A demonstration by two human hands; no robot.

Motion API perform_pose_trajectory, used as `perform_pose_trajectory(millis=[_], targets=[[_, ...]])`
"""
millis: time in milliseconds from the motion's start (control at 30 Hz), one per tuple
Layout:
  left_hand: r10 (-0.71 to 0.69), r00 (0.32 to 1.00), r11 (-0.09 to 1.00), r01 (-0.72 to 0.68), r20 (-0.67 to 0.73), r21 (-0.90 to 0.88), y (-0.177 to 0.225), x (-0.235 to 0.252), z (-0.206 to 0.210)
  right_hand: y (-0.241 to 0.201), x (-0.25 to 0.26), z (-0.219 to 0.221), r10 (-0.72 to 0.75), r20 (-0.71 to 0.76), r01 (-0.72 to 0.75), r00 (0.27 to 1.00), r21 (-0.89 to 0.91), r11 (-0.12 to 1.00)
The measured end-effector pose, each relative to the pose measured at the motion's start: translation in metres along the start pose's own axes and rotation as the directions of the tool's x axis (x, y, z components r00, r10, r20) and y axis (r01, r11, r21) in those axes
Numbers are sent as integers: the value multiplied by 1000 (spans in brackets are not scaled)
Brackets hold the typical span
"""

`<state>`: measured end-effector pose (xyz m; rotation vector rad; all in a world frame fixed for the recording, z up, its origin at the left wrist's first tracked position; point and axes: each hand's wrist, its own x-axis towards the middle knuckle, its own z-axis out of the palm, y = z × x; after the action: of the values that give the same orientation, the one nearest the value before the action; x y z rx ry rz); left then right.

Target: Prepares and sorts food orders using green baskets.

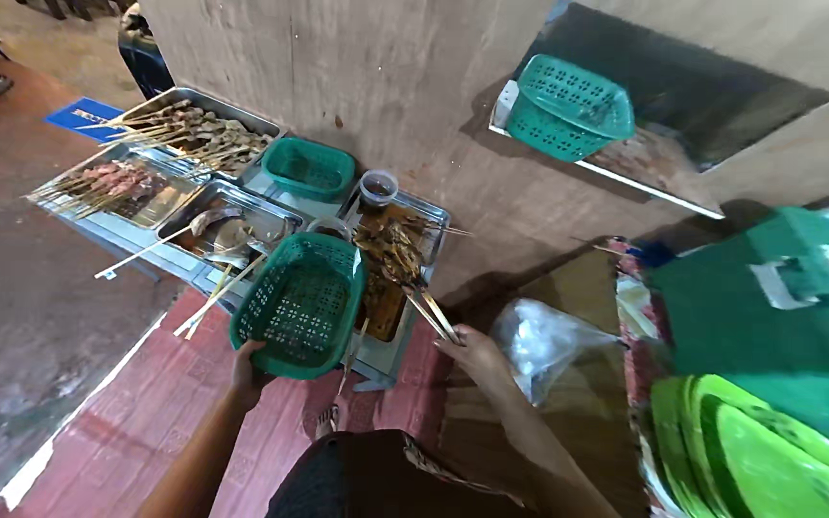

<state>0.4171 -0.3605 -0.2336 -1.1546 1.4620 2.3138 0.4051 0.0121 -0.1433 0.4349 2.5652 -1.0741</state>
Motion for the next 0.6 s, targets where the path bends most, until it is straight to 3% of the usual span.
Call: perform_pose_trajectory(millis=[167, 333, 600], targets=[[90, 994, 984, -99, 69, 146, -3, 3, 11, -33, 7, 6, 45, 74, -32, 996, -168, 985], [109, 984, 969, -137, 143, 205, 11, 2, 21, -41, 4, 21, 20, 106, -14, 994, -62, 998], [210, 957, 945, -252, 202, 211, 15, 8, 37, -67, -45, 26, 7, 211, 10, 977, -81, 997]])
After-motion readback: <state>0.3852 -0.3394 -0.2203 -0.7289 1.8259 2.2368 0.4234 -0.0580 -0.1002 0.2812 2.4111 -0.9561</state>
